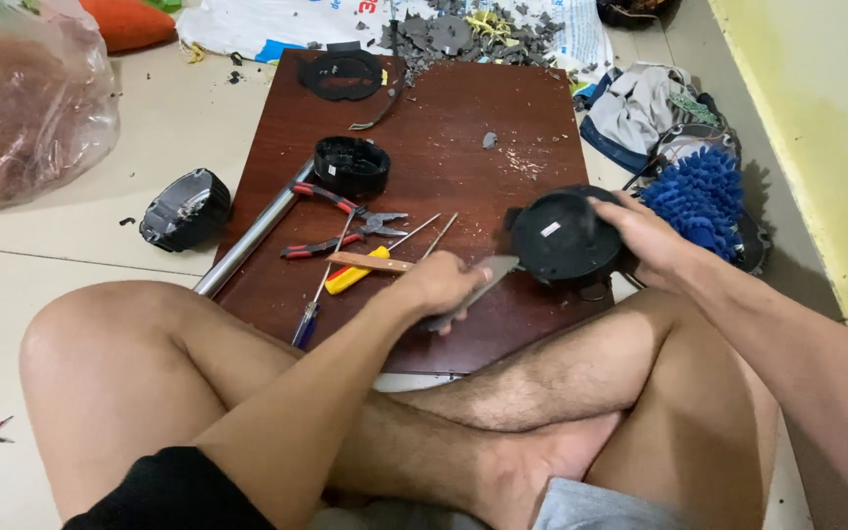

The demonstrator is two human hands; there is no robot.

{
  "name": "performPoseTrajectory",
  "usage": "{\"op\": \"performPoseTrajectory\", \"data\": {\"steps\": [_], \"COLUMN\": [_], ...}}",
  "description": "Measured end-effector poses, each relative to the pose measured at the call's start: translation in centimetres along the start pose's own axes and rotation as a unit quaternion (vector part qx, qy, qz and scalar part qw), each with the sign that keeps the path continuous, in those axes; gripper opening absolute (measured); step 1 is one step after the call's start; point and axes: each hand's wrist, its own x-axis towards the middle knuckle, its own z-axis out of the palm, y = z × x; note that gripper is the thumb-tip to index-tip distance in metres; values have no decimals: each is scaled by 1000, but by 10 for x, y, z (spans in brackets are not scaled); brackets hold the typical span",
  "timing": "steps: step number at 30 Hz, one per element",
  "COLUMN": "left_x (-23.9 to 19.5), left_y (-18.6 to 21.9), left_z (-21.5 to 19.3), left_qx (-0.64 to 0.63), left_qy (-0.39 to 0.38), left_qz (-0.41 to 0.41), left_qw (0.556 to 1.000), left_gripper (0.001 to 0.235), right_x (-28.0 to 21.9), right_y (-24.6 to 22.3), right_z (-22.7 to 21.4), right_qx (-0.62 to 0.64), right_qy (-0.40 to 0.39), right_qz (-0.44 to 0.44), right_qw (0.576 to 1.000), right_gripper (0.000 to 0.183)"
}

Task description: The person sits on the floor and uses a knife and a screwdriver to pry open and disassemble a black circular electronic device. They separate the casing into two halves and place the parts on a wooden board surrounded by other tools and debris.

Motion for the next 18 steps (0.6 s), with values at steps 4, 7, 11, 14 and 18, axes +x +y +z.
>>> {"op": "performPoseTrajectory", "data": {"steps": [4, 7, 11, 14, 18], "left_x": [-25, -31, -39, -38, -39], "left_y": [24, 30, 31, 25, 21], "left_z": [-23, -25, -22, -20, -17], "left_qx": [103, 106, 120, 120, 159], "left_qy": [17, 17, 3, 24, 12], "left_qz": [0, -15, -23, -34, -8], "left_qw": [995, 994, 993, 992, 987], "left_gripper": [54, 55, 53, 47, 46], "right_x": [-52, -54, -55, -69, -37], "right_y": [-29, -17, -22, -34, 3], "right_z": [12, 20, 31, 43, 32], "right_qx": [56, -58, -265, -419, -477], "right_qy": [0, -33, -46, -25, 31], "right_qz": [61, -16, -62, -57, -111], "right_qw": [997, 998, 961, 906, 871], "right_gripper": [77, 65, 73, 94, 49]}}
